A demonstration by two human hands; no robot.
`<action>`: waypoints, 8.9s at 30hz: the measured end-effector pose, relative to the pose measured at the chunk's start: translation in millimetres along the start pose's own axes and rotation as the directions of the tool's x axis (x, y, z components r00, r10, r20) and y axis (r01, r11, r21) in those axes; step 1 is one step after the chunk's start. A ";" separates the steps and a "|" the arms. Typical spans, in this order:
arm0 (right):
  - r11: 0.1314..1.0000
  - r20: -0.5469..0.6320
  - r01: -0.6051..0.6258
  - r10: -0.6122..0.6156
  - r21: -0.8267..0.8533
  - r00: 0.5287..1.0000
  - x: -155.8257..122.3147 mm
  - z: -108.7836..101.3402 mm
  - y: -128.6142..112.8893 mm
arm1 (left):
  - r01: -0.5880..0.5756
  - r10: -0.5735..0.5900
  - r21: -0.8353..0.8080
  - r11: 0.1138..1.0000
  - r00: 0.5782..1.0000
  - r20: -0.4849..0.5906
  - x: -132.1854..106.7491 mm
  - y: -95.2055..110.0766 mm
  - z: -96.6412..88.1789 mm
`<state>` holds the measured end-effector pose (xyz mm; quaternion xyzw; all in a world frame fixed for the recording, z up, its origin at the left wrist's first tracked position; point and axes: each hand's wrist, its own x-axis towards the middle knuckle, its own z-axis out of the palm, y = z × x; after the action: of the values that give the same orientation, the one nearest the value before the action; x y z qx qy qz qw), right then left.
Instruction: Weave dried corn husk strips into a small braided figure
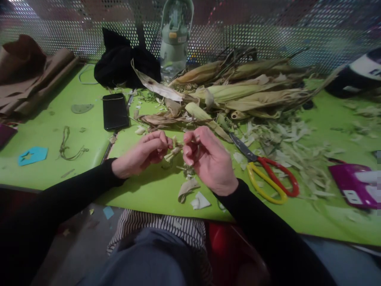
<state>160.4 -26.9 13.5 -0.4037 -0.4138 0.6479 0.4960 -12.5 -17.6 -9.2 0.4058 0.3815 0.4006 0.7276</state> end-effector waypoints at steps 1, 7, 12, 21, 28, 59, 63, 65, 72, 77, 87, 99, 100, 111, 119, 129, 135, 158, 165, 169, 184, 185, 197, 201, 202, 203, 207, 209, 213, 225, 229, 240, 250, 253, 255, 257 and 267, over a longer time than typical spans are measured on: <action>1.000 0.013 0.011 -0.011 -0.008 1.000 -0.4 0.0 -0.4 | 0.013 -0.014 0.049 0.999 1.000 0.021 -0.6 0.0 -0.7; 1.000 0.079 0.012 -0.011 -0.023 0.997 -1.0 -1.9 -0.3 | -0.319 0.294 0.381 0.868 0.948 0.124 -8.9 5.7 -4.6; 0.998 0.095 -0.060 0.062 -0.022 0.994 -2.5 0.2 2.3 | -0.316 0.278 0.172 0.933 0.936 0.214 -10.1 3.3 1.3; 0.979 0.165 0.105 -0.075 -0.177 0.983 -13.1 -2.5 9.4 | -0.097 0.075 0.109 0.989 0.979 0.188 -12.4 6.0 0.9; 0.965 0.215 0.148 -0.100 -0.218 0.971 -15.9 -7.4 10.8 | -0.017 0.002 0.087 0.996 0.985 0.173 -12.3 9.5 -1.4; 0.205 0.363 0.499 -0.469 -0.842 0.805 6.7 -29.5 0.2 | 0.027 -0.026 -0.001 1.000 0.987 0.159 -3.3 3.6 -1.4; 0.168 0.464 0.549 -0.370 -0.819 0.805 8.4 -30.3 1.4 | 0.018 -0.015 -0.016 1.000 0.988 0.154 -2.3 4.3 -3.5; 0.175 0.450 0.549 -0.399 -0.817 0.799 10.1 -30.5 3.1 | 0.006 -0.006 -0.001 1.000 0.989 0.146 -2.4 3.6 -3.8; 0.187 0.460 0.601 -0.484 -0.777 0.745 6.0 -25.9 0.3 | -0.049 0.046 0.025 0.998 0.994 0.104 -0.8 0.5 -3.8; 0.248 0.446 0.601 -0.473 -0.760 0.760 3.1 -22.6 0.0 | -0.181 0.182 -0.029 0.983 0.983 0.034 0.0 0.6 -1.8; 0.252 0.354 0.500 -0.455 -0.829 0.817 -0.1 -10.7 17.4 | -0.258 0.255 0.041 0.965 0.964 0.068 -1.8 -6.0 1.5; 0.380 0.245 0.431 -0.448 -0.818 0.860 -4.2 -4.8 20.2 | -0.388 0.408 0.324 0.863 0.913 0.007 -3.3 -0.3 4.7; 0.364 0.257 0.437 -0.447 -0.823 0.857 -3.5 -5.2 20.4 | -0.321 0.333 0.218 0.922 0.943 -0.019 -2.7 -0.6 4.8; 0.097 0.405 0.525 -0.524 -0.845 0.749 -7.7 -5.8 21.6 | -0.383 0.420 0.345 0.857 0.907 -0.034 3.7 -2.9 -1.2; 0.336 0.369 0.579 -0.516 -0.743 0.773 -7.5 -3.8 17.2 | -0.638 0.776 0.770 0.014 0.493 0.394 1.8 -3.0 -8.3; 0.774 0.151 0.299 -0.260 -0.558 0.954 -0.2 -11.7 9.2 | -0.689 0.737 0.603 0.402 0.634 0.234 -3.3 2.3 -1.7; 0.824 0.128 0.212 -0.170 -0.525 0.977 -0.2 -8.3 10.3 | -0.636 0.743 0.730 0.250 0.609 0.276 -1.3 -5.6 -4.5; 0.887 0.078 0.039 -0.003 -0.461 0.997 2.8 -15.6 4.7 | -0.528 0.669 0.849 0.022 0.639 0.380 -10.8 -8.9 -2.1; 0.959 0.205 -0.248 0.273 -0.138 0.940 7.0 -14.5 1.9 | -0.448 0.406 0.454 0.770 0.893 0.192 -6.8 -0.6 0.1; 0.966 0.183 -0.206 0.234 -0.159 0.955 4.4 -13.7 3.1 | -0.451 0.430 0.443 0.775 0.890 0.153 -8.9 0.8 1.1; 0.916 0.320 -0.398 0.390 -0.041 0.864 4.9 -20.4 -5.3 | -0.452 0.419 0.435 0.779 0.891 0.174 -16.4 3.6 5.9; 0.918 0.327 -0.394 0.387 -0.048 0.862 4.8 -21.5 -5.6 | -0.418 0.388 0.403 0.814 0.908 0.159 -16.0 4.8 5.3; 0.969 0.388 -0.089 0.175 -0.230 0.905 -2.4 -27.0 -6.5 | -0.361 0.369 0.181 0.915 0.929 -0.013 -9.2 13.9 -4.3; 0.970 0.247 -0.111 0.164 -0.216 0.955 2.8 -24.1 -5.0 | -0.396 0.406 0.228 0.889 0.914 0.005 -8.7 15.3 -5.0; 0.969 0.205 -0.121 0.165 -0.215 0.965 4.8 -23.4 -4.2 | -0.405 0.413 0.245 0.881 0.910 0.021 -8.8 15.7 -4.3; 0.969 0.162 -0.125 0.161 -0.213 0.974 6.7 -22.6 -3.1 | -0.412 0.416 0.250 0.876 0.909 0.041 -8.9 15.9 -3.3; 0.996 0.085 -0.039 0.046 -0.077 0.995 10.6 -18.8 0.4 | -0.358 0.343 0.189 0.914 0.933 0.107 -6.9 12.8 1.9; 1.000 0.099 0.019 -0.019 0.003 0.995 9.4 -17.1 0.0 | -0.277 0.259 0.139 0.951 0.957 0.131 -4.8 9.6 4.6; 0.998 0.142 0.069 -0.067 -0.013 0.988 4.6 -16.6 -3.8 | -0.052 0.044 0.043 0.998 0.984 0.170 -2.1 6.6 6.6; 0.993 0.151 0.098 -0.088 -0.060 0.985 3.7 -25.3 -7.4 | -0.082 -0.107 0.524 0.848 0.941 0.321 -12.0 28.5 7.4; 0.996 0.146 0.060 -0.051 -0.061 0.988 4.2 -26.2 -6.0 | -0.279 0.150 0.504 0.818 0.948 0.282 -10.3 26.1 7.4; 0.977 0.285 0.063 -0.001 -0.206 0.958 -1.0 -24.7 1.5 | -0.172 0.145 0.082 0.982 0.952 0.270 -6.7 20.9 11.7; 0.985 0.343 -0.164 0.173 -0.055 0.923 9.1 -25.6 9.6 | -0.268 0.124 0.522 0.810 0.948 0.295 28.5 70.9 -34.1; 0.991 0.310 -0.129 0.113 0.031 0.944 11.5 -26.8 2.0 | -0.420 0.381 0.700 0.578 0.897 0.224 52.7 88.0 -28.1; 0.995 0.255 -0.075 0.057 0.063 0.965 12.8 -28.5 -3.0 | -0.490 0.616 0.786 0.378 0.767 0.182 55.2 88.0 -14.6; 0.997 0.215 -0.017 0.001 0.074 0.977 13.3 -30.6 -6.7 | -0.435 0.572 0.813 0.387 0.805 0.159 43.8 78.2 0.2; 0.963 0.118 0.118 -0.091 -0.243 0.989 17.7 -34.5 0.7 | 0.260 -0.276 0.092 0.961 0.908 0.316 -2.0 -2.8 14.5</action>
<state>189.2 -5.0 -0.6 -0.4057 -0.5384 0.5839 0.4523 0.3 -24.5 -5.8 0.4272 0.3176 0.2152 0.8187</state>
